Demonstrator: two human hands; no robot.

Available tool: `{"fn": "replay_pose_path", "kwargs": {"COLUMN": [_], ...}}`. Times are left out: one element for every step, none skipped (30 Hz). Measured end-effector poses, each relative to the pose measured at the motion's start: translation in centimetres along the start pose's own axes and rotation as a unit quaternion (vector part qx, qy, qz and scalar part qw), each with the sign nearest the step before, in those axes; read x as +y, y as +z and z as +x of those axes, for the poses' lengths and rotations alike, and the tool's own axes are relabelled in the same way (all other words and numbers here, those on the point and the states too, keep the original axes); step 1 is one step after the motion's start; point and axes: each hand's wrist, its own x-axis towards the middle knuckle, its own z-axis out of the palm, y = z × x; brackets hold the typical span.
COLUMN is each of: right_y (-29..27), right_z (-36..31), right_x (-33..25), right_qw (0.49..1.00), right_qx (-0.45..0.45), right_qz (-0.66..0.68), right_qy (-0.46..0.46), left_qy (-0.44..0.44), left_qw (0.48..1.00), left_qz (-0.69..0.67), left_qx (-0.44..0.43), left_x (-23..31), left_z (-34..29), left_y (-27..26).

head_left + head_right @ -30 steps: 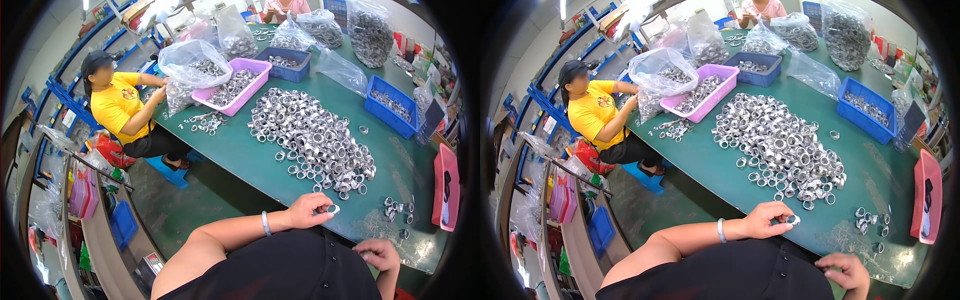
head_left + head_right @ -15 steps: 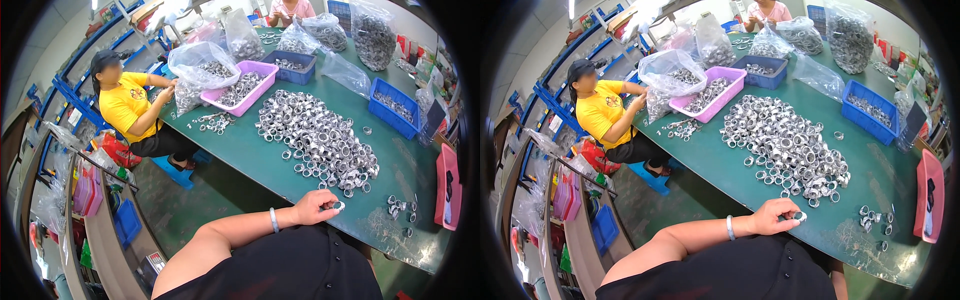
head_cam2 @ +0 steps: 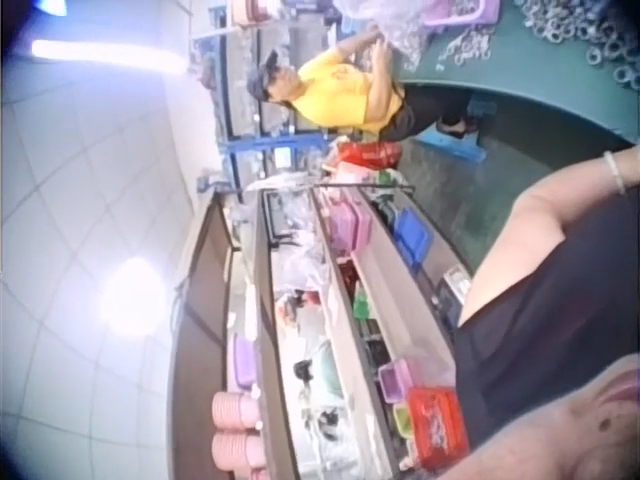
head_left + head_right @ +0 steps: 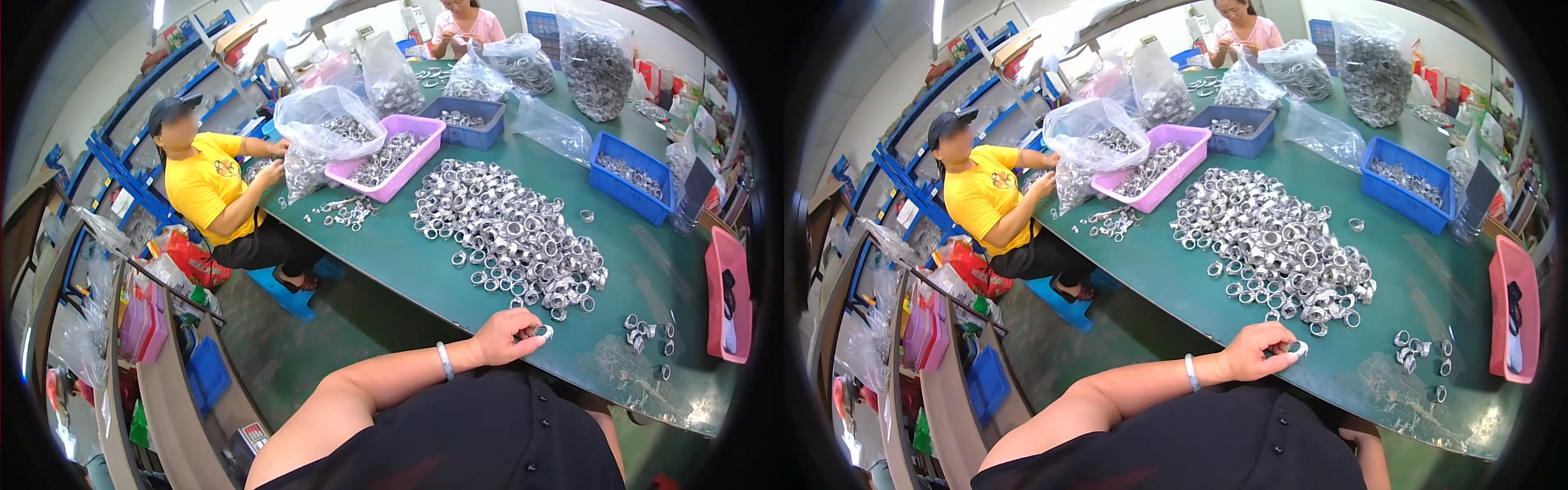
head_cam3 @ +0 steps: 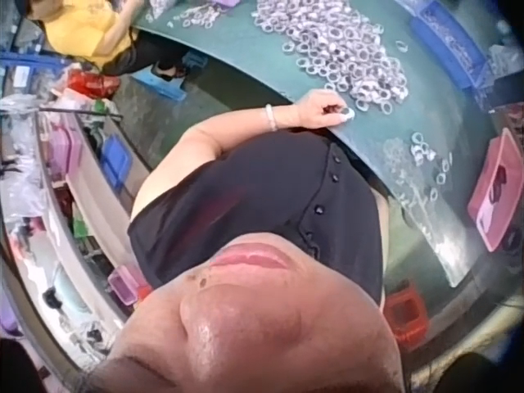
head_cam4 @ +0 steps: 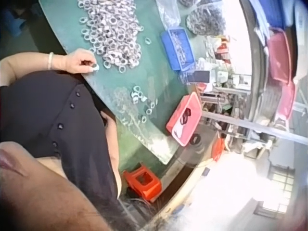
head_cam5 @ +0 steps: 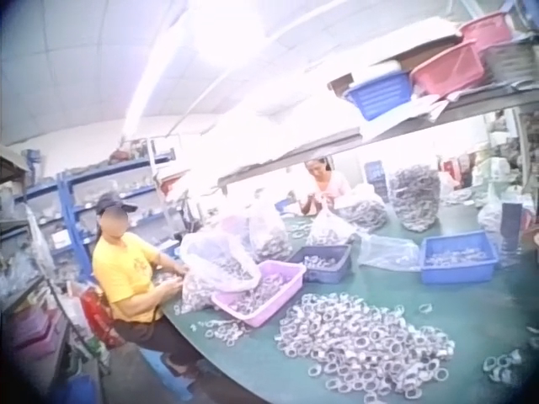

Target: The person picks up and fits together small silver-colored metal components by hand on a green workbench, moving finished pieces into piles.

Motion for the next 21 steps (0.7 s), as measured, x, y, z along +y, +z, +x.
{"fn": "replay_pose_path", "kwargs": {"right_y": [0.2,0.4,0.3,0.6,0.5,0.7,0.9,1.2,1.4,1.6,1.7,1.8,1.8,2.0,2.2,2.5,2.6,2.8,2.8,2.9,2.9], "right_z": [0.1,0.4,0.6,0.8,1.2,1.6,2.1,2.3,2.6,2.7,3.0,3.2,3.6,3.9,4.1,4.5,4.8,5.2,5.6,6.0,6.4], "right_x": [-0.1,-0.2,-0.1,-0.1,0.1,0.2,0.2,0.2,0.2,0.3,0.3,0.4,0.5,0.5,0.5,0.4,0.6,0.6,0.6,0.8,1.0], "right_qw": [1.000,1.000,1.000,1.000,1.000,0.999,0.999,0.999,0.999,0.998,0.998,0.998,0.998,0.998,0.998,0.998,0.998,0.998,0.998,0.998,0.998], "right_qx": [-0.001,0.003,0.008,0.011,0.017,0.021,0.023,0.028,0.027,0.030,0.030,0.032,0.032,0.031,0.030,0.031,0.029,0.028,0.028,0.028,0.030], "right_qz": [0.003,0.004,0.006,0.010,0.012,0.017,0.020,0.025,0.031,0.033,0.037,0.041,0.042,0.043,0.045,0.049,0.049,0.049,0.049,0.051,0.051], "right_qy": [-0.004,-0.010,-0.014,-0.018,-0.022,-0.026,-0.029,-0.027,-0.031,-0.032,-0.034,-0.035,-0.037,-0.038,-0.039,-0.038,-0.038,-0.036,-0.036,-0.033,-0.031], "left_qy": [-0.010,-0.019,-0.011,0.005,0.010,0.014,0.020,0.021,0.025,0.032,0.022,0.024,0.025,0.024,0.024,0.023,0.019,0.016,0.015,0.015,0.018], "left_qw": [1.000,0.999,0.999,0.998,0.998,0.997,0.997,0.996,0.994,0.991,0.992,0.992,0.991,0.991,0.991,0.991,0.991,0.991,0.991,0.991,0.991], "left_qz": [0.008,0.015,0.023,0.038,0.056,0.073,0.065,0.075,0.098,0.122,0.122,0.122,0.122,0.123,0.123,0.124,0.124,0.125,0.127,0.128,0.127], "left_qx": [0.016,0.033,0.039,0.042,0.038,0.031,0.044,0.049,0.046,0.040,0.038,0.038,0.039,0.041,0.038,0.036,0.039,0.044,0.041,0.038,0.038], "left_x": [0.0,0.0,0.0,0.0,-0.1,-0.1,-0.1,-0.1,-0.1,0.0,0.1,0.2,0.3,0.3,0.2,0.2,0.2,0.2,0.2,0.3,0.4], "left_z": [-0.2,-0.2,-0.1,0.0,0.3,0.5,0.6,0.6,0.5,0.6,0.6,0.6,0.6,0.6,0.6,0.6,0.5,0.4,0.5,0.7,0.9], "left_y": [0.1,0.2,0.3,0.5,0.6,0.7,0.8,0.8,0.9,0.8,0.7,0.7,0.8,0.8,0.7,0.6,0.6,0.6,0.6,0.7,0.8]}}
